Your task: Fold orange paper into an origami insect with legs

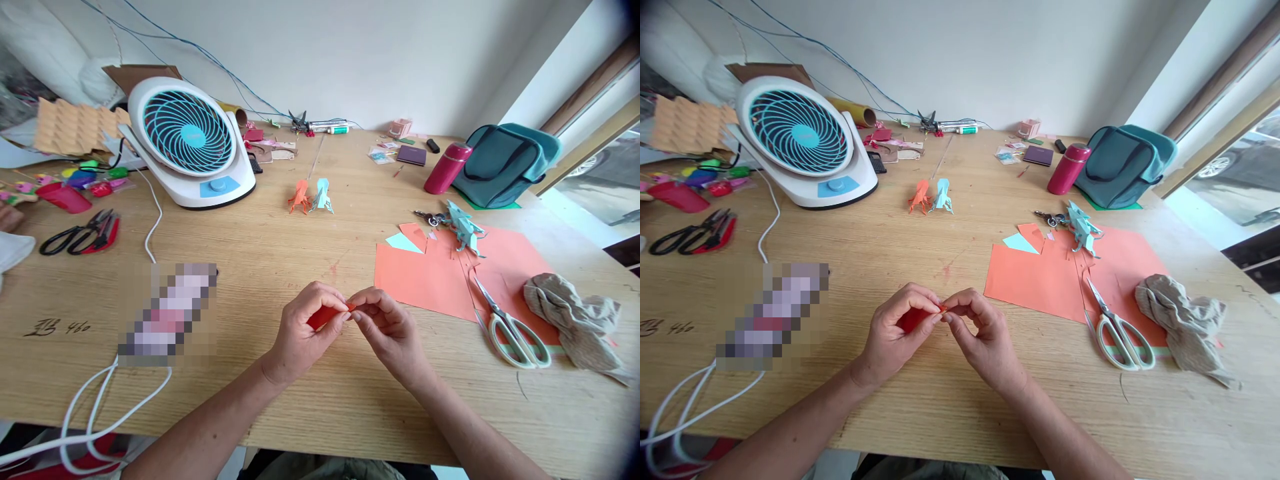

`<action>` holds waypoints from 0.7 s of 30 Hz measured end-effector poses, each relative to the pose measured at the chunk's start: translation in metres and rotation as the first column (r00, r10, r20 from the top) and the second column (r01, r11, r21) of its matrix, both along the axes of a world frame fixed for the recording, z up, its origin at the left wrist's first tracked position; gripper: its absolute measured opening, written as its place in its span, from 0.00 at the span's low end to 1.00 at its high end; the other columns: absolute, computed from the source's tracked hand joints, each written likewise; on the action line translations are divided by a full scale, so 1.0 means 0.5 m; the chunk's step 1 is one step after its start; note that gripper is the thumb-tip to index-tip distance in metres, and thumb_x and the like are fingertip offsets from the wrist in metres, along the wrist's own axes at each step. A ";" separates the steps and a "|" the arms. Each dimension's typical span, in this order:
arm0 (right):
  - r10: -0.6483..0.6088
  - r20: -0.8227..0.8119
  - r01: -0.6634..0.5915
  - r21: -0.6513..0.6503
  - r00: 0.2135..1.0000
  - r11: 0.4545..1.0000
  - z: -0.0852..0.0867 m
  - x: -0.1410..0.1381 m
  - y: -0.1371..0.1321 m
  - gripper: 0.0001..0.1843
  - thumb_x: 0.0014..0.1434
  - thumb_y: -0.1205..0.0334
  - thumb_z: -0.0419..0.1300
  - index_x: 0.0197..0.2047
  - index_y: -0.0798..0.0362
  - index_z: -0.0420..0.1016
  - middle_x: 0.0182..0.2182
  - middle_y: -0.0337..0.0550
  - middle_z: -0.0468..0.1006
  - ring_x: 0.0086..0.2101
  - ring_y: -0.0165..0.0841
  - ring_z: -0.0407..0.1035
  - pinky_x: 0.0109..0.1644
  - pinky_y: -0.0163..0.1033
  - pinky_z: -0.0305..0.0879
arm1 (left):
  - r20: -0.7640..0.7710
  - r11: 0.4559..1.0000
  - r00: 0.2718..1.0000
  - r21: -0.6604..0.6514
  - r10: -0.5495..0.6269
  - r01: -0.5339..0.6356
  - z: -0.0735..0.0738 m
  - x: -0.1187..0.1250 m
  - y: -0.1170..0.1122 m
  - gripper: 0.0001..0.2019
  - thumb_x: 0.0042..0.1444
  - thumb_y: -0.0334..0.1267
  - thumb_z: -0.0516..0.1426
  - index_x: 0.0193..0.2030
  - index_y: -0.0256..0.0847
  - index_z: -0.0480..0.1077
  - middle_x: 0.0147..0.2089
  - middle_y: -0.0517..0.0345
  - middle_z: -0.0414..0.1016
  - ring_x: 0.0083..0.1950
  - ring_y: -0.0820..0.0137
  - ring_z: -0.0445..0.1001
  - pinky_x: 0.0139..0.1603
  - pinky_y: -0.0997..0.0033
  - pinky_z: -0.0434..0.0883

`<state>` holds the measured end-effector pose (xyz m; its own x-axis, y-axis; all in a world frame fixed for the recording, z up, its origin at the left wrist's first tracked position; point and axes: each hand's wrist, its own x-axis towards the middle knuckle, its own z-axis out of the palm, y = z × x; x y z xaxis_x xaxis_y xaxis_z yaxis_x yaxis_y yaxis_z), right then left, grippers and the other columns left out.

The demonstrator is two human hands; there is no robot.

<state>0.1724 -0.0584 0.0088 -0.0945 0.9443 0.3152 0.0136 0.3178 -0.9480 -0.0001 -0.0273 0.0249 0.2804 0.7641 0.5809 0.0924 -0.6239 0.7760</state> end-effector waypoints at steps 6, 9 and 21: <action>-0.002 -0.001 0.002 -0.017 1.000 1.000 0.000 0.001 0.001 0.03 0.69 0.59 0.61 0.44 0.47 0.76 0.37 0.41 0.78 0.38 0.32 0.74 0.43 0.38 0.71 | -0.032 0.995 0.999 0.098 0.026 -0.023 0.006 0.001 -0.002 0.07 0.61 0.25 0.61 0.40 0.42 0.74 0.38 0.57 0.78 0.41 0.71 0.77 0.45 0.71 0.74; -0.010 0.004 0.010 -0.025 1.000 1.000 0.002 0.000 0.002 0.04 0.69 0.58 0.61 0.43 0.47 0.76 0.37 0.42 0.77 0.38 0.33 0.73 0.42 0.39 0.71 | -0.031 0.993 0.999 0.111 0.028 -0.025 0.005 0.001 -0.001 0.07 0.62 0.25 0.61 0.41 0.42 0.75 0.38 0.57 0.78 0.41 0.70 0.77 0.44 0.70 0.75; -0.033 0.025 0.033 -0.009 0.999 0.999 -0.003 0.002 0.003 0.03 0.68 0.58 0.62 0.42 0.47 0.76 0.35 0.41 0.75 0.36 0.32 0.70 0.40 0.38 0.69 | -0.061 0.997 0.996 0.037 0.070 -0.068 0.000 0.002 -0.006 0.08 0.61 0.25 0.61 0.41 0.43 0.73 0.36 0.59 0.77 0.38 0.71 0.76 0.42 0.72 0.73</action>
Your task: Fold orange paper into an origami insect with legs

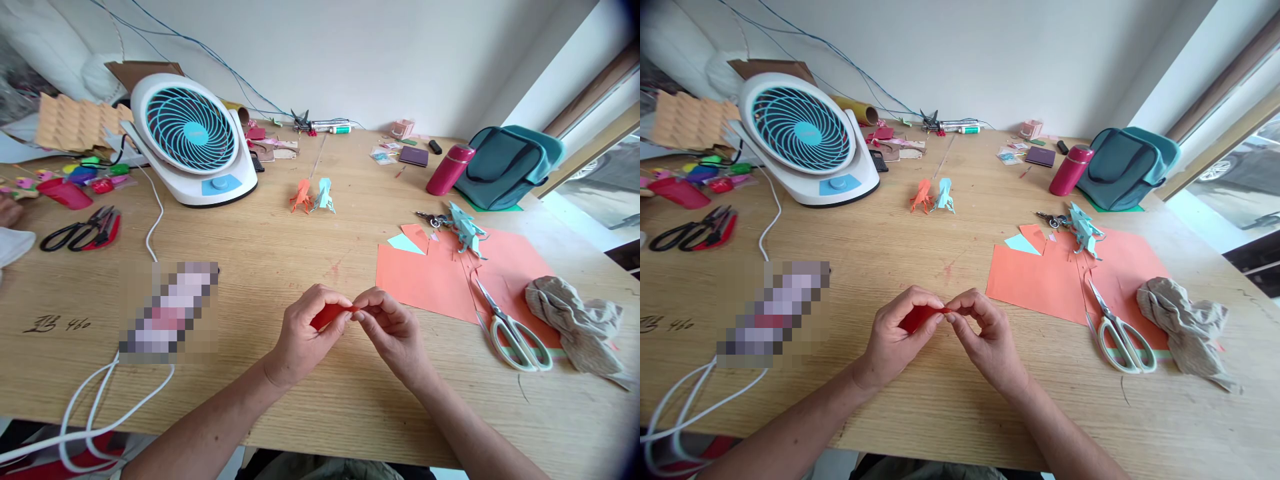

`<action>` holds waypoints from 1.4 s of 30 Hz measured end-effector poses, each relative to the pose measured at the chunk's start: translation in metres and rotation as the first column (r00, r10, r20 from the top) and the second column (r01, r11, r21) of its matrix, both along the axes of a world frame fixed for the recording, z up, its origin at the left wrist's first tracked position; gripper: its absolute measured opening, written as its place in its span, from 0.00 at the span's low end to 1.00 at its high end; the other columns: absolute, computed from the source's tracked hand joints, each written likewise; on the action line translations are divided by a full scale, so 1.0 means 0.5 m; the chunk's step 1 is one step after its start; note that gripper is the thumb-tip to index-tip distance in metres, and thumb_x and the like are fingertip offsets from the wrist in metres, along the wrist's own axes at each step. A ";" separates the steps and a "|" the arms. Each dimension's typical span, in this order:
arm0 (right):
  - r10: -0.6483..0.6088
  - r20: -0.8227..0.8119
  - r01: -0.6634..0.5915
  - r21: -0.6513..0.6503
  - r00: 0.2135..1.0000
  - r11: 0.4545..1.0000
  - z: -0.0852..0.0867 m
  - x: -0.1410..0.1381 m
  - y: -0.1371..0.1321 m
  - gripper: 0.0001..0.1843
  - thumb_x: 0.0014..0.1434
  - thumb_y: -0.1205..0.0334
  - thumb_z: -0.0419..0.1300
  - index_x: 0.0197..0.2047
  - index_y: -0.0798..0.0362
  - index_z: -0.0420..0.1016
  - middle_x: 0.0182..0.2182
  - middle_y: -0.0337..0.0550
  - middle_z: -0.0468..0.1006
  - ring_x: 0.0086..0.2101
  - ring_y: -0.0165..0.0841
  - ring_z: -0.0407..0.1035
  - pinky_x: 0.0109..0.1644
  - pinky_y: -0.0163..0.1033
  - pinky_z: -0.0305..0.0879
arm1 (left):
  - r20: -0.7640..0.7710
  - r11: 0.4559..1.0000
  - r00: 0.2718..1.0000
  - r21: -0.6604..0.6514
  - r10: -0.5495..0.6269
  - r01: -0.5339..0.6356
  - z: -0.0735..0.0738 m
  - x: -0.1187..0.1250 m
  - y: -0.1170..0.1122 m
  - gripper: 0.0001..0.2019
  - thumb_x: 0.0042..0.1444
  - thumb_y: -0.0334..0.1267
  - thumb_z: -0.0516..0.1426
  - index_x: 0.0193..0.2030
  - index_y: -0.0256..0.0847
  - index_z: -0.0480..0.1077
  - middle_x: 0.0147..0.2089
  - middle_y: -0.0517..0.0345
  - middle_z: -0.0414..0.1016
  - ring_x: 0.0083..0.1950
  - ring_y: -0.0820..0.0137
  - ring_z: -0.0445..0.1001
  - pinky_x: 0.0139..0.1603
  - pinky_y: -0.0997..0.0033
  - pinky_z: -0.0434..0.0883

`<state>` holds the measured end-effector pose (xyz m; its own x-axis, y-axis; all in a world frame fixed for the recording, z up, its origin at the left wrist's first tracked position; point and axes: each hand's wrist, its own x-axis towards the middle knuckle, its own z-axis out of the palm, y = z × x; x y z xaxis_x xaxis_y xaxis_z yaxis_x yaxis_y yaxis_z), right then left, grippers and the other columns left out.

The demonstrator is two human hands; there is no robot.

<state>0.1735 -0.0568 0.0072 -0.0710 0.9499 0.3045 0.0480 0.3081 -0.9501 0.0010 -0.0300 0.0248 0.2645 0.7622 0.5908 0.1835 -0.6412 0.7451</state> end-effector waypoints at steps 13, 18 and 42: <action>-0.062 0.077 0.058 0.057 0.995 0.997 0.005 -0.001 -0.004 0.03 0.67 0.59 0.63 0.40 0.47 0.76 0.33 0.40 0.75 0.35 0.32 0.70 0.39 0.39 0.69 | -0.065 0.998 0.998 0.067 0.025 -0.020 -0.005 0.000 -0.001 0.06 0.64 0.27 0.60 0.43 0.44 0.72 0.36 0.59 0.78 0.39 0.70 0.76 0.44 0.70 0.73; -0.075 0.083 0.069 0.076 0.994 0.995 0.002 -0.002 -0.004 0.02 0.67 0.60 0.63 0.39 0.47 0.76 0.33 0.40 0.74 0.34 0.32 0.70 0.38 0.39 0.68 | -0.069 0.996 0.997 0.085 0.023 -0.017 -0.008 0.002 0.000 0.07 0.63 0.26 0.60 0.43 0.43 0.72 0.37 0.60 0.78 0.39 0.71 0.75 0.43 0.72 0.72; -0.153 0.201 0.136 0.098 0.968 0.986 0.014 0.056 0.020 0.05 0.69 0.62 0.60 0.38 0.49 0.74 0.35 0.41 0.75 0.36 0.32 0.71 0.42 0.40 0.69 | -0.239 0.952 0.963 -0.301 -0.125 0.049 -0.028 -0.005 0.023 0.15 0.60 0.23 0.58 0.49 0.44 0.73 0.46 0.59 0.82 0.48 0.68 0.80 0.52 0.68 0.73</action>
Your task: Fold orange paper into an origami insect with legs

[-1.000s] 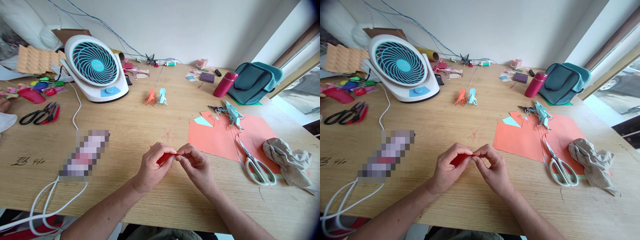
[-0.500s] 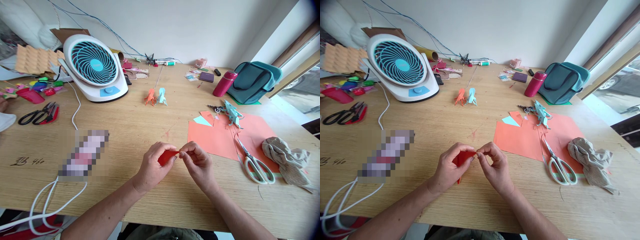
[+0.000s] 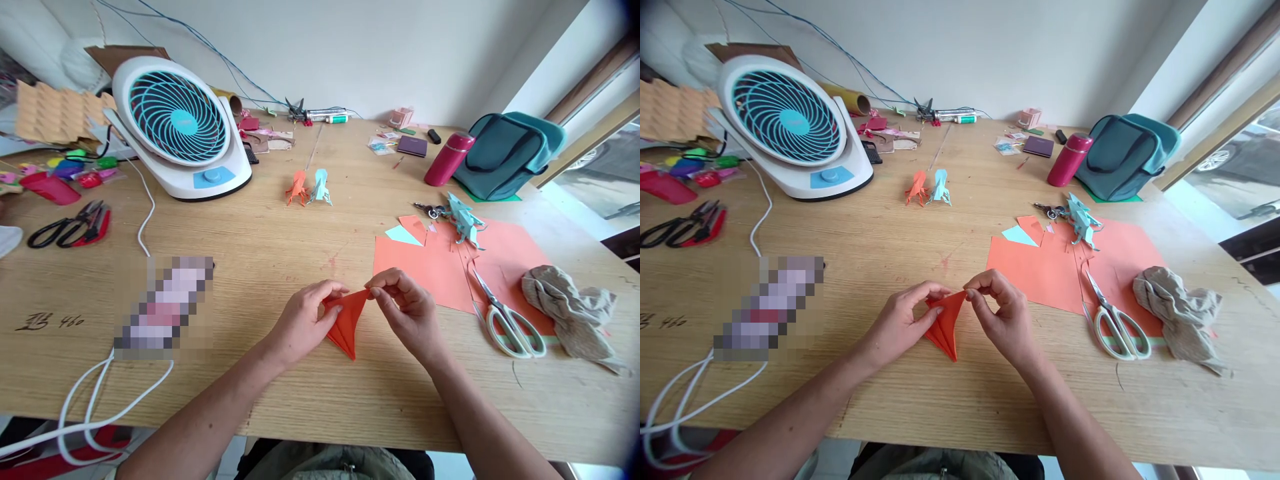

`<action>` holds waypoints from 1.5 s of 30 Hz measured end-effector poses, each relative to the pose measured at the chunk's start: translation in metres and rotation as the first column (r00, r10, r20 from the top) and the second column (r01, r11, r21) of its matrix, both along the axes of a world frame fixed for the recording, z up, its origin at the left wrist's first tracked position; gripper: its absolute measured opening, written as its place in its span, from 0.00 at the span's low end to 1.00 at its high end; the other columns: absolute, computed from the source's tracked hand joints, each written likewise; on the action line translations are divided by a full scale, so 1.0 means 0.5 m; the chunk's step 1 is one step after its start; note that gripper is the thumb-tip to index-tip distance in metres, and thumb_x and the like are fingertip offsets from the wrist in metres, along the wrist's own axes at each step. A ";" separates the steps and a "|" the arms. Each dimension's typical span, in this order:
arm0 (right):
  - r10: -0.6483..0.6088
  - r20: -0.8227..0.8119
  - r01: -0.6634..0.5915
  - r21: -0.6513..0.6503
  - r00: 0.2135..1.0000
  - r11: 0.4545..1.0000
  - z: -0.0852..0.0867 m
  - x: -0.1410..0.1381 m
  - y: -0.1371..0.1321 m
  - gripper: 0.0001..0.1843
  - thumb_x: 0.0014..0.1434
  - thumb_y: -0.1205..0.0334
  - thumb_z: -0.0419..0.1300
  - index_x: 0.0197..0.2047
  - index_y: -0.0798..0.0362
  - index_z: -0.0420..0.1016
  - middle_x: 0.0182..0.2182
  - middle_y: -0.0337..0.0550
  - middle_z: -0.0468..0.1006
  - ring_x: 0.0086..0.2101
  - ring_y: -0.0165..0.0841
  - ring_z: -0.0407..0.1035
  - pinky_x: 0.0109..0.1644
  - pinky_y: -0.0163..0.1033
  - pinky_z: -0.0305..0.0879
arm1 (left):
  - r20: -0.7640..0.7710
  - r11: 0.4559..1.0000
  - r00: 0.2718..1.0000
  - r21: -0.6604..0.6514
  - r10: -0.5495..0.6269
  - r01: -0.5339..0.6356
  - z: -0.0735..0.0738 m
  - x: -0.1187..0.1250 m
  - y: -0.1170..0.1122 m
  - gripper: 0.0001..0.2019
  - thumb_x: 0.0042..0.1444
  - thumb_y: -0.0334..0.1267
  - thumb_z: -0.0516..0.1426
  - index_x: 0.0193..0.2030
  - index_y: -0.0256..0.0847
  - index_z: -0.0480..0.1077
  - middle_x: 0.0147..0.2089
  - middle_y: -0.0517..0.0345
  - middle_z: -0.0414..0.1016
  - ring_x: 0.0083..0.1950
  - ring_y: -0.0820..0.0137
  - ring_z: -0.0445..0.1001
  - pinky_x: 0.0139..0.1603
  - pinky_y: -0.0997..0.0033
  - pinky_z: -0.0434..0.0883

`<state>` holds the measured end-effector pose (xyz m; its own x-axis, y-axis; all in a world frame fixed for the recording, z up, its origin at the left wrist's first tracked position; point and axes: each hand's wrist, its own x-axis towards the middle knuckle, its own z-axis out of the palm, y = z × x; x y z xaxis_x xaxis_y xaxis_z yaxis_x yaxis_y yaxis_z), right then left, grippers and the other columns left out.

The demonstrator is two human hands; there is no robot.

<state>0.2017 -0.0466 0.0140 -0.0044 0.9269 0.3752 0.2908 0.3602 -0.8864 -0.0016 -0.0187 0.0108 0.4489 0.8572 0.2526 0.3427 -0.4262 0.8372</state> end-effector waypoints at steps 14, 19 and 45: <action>0.036 0.182 -0.041 0.023 0.983 0.999 -0.006 -0.013 -0.006 0.05 0.68 0.66 0.58 0.38 0.50 0.72 0.33 0.41 0.76 0.34 0.31 0.73 0.39 0.39 0.71 | -0.105 0.976 0.986 0.192 0.129 -0.107 -0.047 0.027 -0.003 0.11 0.58 0.28 0.62 0.44 0.41 0.66 0.43 0.53 0.73 0.45 0.63 0.72 0.46 0.63 0.71; 0.011 0.211 -0.018 0.032 0.977 0.999 -0.011 -0.017 -0.004 0.06 0.67 0.68 0.57 0.37 0.50 0.71 0.33 0.40 0.76 0.34 0.31 0.73 0.39 0.38 0.70 | -0.166 0.992 0.986 0.127 -0.003 0.024 -0.041 0.017 0.008 0.06 0.65 0.30 0.57 0.36 0.41 0.69 0.38 0.56 0.74 0.42 0.65 0.71 0.45 0.63 0.69; -0.012 0.128 0.051 -0.311 0.992 0.949 -0.021 0.003 0.012 0.06 0.64 0.60 0.60 0.35 0.51 0.71 0.28 0.37 0.77 0.28 0.31 0.72 0.32 0.36 0.66 | -0.302 0.998 0.952 -0.014 0.047 -0.054 -0.032 0.052 -0.018 0.05 0.54 0.34 0.67 0.28 0.43 0.78 0.59 0.52 0.73 0.60 0.51 0.67 0.61 0.43 0.67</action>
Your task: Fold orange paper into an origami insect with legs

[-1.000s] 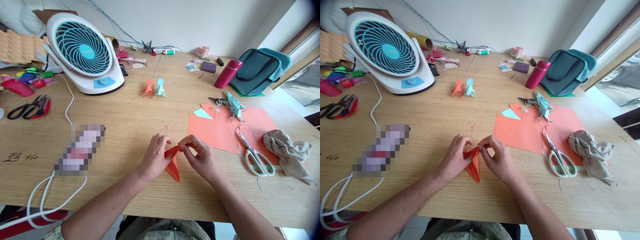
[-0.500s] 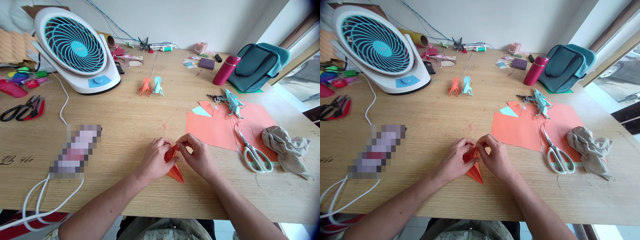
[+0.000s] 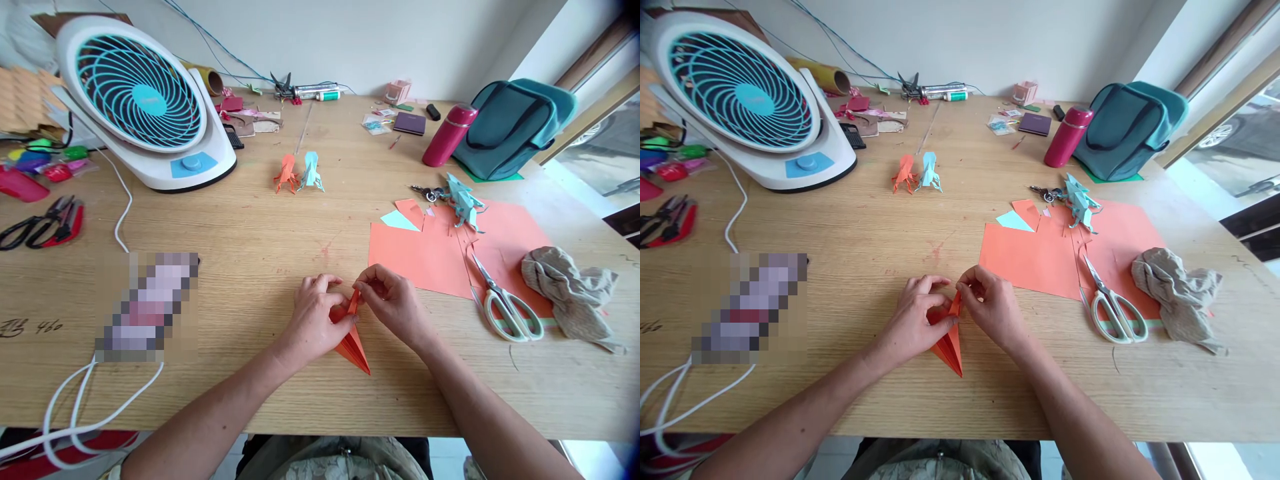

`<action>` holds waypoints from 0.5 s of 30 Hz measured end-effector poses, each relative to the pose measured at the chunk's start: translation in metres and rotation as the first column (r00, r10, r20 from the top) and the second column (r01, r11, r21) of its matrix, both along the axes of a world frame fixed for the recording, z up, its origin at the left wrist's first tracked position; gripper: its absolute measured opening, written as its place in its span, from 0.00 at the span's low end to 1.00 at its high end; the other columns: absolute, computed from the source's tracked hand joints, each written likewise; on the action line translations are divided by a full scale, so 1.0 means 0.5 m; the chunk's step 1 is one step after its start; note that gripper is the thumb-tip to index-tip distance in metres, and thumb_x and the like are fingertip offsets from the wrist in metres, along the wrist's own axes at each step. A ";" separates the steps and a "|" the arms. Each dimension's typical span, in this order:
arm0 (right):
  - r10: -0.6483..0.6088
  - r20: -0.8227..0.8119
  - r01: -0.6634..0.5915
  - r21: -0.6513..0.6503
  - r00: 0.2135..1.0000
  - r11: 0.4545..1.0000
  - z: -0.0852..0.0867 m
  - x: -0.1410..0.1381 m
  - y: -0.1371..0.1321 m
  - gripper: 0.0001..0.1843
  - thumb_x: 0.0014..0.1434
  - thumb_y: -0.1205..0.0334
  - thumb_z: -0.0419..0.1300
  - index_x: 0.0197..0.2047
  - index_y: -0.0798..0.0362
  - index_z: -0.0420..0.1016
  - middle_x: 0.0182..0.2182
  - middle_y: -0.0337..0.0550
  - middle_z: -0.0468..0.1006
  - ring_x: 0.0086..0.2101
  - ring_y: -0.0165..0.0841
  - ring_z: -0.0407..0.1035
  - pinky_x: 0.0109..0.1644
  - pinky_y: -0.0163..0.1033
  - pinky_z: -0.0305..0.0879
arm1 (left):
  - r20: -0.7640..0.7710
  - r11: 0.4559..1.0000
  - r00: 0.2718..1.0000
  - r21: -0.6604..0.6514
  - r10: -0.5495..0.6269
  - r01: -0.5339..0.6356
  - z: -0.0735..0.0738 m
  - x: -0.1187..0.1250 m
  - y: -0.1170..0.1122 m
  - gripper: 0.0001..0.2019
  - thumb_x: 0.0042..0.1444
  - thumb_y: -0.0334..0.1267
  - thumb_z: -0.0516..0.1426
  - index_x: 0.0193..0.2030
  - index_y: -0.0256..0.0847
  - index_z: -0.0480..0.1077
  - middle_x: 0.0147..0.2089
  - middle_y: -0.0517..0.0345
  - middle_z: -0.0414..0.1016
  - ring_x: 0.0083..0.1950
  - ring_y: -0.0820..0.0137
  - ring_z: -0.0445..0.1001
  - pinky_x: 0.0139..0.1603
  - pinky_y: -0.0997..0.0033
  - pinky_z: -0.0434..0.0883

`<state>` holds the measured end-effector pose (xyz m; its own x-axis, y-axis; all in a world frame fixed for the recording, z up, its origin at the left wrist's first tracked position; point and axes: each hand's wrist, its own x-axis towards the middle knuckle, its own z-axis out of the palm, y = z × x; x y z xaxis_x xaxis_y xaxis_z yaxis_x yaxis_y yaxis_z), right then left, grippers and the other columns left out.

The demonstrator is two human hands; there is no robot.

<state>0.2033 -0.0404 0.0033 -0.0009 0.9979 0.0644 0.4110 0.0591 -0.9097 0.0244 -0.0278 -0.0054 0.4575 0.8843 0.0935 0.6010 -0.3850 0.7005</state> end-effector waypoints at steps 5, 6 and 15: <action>0.024 -0.139 -0.019 0.041 0.990 0.999 0.015 -0.004 -0.010 0.07 0.66 0.59 0.60 0.36 0.51 0.71 0.29 0.39 0.78 0.30 0.32 0.75 0.34 0.38 0.71 | 0.098 0.996 0.995 -0.081 -0.033 0.041 0.009 -0.010 0.016 0.05 0.55 0.33 0.65 0.29 0.42 0.76 0.59 0.50 0.74 0.63 0.51 0.68 0.64 0.43 0.66; 0.036 -0.153 -0.025 0.076 0.988 0.997 0.020 -0.005 -0.013 0.07 0.67 0.59 0.60 0.36 0.52 0.72 0.29 0.40 0.78 0.30 0.31 0.75 0.34 0.38 0.71 | 0.130 0.994 0.990 -0.083 -0.061 0.072 0.016 -0.012 0.018 0.03 0.56 0.32 0.64 0.31 0.42 0.76 0.59 0.50 0.75 0.63 0.52 0.69 0.64 0.46 0.67; 0.197 -0.300 -0.076 0.372 0.933 0.925 0.050 0.019 -0.026 0.03 0.70 0.63 0.60 0.41 0.49 0.73 0.37 0.41 0.76 0.32 0.29 0.73 0.37 0.38 0.73 | 0.321 0.973 0.936 -0.126 -0.146 0.195 0.094 -0.029 0.014 0.04 0.66 0.35 0.55 0.41 0.41 0.72 0.39 0.58 0.79 0.42 0.67 0.78 0.45 0.69 0.71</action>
